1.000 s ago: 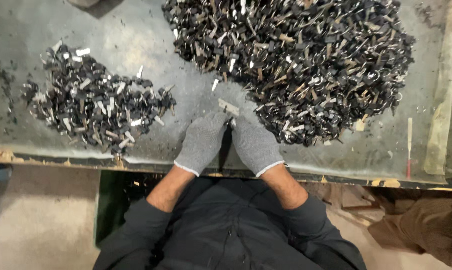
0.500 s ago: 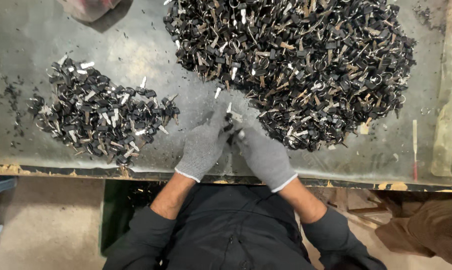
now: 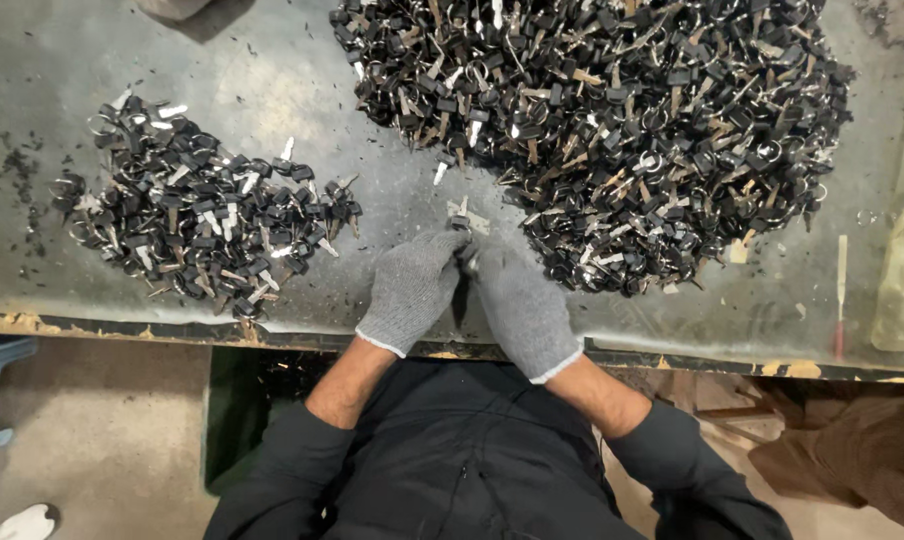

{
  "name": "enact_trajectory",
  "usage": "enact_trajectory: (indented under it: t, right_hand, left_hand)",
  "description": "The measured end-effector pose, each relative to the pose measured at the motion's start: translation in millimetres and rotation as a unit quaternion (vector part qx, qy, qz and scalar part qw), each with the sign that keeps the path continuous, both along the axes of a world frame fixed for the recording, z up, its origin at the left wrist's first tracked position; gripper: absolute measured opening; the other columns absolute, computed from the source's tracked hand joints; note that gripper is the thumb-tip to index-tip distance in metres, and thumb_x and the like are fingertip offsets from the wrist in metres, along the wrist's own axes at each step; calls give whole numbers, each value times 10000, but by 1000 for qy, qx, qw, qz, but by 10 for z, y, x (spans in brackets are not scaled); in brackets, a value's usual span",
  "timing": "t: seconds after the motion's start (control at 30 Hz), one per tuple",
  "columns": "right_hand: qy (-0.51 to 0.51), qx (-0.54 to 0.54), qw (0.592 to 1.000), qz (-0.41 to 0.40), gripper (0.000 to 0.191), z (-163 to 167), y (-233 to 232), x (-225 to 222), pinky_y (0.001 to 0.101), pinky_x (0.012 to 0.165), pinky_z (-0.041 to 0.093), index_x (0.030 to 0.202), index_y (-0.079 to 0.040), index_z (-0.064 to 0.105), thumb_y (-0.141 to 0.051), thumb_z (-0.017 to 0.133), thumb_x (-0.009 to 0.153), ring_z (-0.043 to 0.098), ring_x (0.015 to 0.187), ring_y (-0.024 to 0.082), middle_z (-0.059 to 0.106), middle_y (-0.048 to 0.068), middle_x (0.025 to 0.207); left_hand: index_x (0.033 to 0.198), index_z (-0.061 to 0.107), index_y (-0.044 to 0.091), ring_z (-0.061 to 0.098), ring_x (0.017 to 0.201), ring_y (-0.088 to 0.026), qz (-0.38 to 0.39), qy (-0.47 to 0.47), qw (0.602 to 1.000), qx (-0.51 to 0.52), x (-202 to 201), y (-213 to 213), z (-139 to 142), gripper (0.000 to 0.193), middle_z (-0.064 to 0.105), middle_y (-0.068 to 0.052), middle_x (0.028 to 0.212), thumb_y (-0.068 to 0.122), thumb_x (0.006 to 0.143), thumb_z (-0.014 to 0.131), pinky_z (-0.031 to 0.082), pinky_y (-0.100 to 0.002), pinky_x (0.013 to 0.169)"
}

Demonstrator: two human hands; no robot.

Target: The person wearing gloves sorts keys on a large metal workbench, picking keys one at a time from a large pile and placing them into a separate smaller pile on the left. A second person's hands occasionally appear at the right edge of the table near the keys.

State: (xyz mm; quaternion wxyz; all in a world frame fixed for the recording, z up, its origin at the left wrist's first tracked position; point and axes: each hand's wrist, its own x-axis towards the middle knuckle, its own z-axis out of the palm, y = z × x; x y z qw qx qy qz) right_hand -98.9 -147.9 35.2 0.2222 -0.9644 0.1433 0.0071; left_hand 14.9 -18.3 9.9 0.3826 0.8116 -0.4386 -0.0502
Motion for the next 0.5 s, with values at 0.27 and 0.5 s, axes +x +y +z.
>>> enact_trajectory:
  t: [0.27,0.5]
  right_hand:
    - [112,221,969,2,307,198,-434,222,456,686,591,1177,-29,549,-295,541,1025,750,781,386,737,219,906]
    - [55,35,998,-16,645,168,-162,50,485,557,562,1458,75,413,-292,608,965,712,692,398,713,208,936]
  left_hand:
    - [1271,659,36,692,761,-370,22,17,999,44,29,3,28,456,713,-167,983,136,833,738,536,-474,654]
    - [1003,703,111,680,692,-335,57,-101,989,92,-141,19,40,174,692,-119,855,169,843,740,524,-450,619]
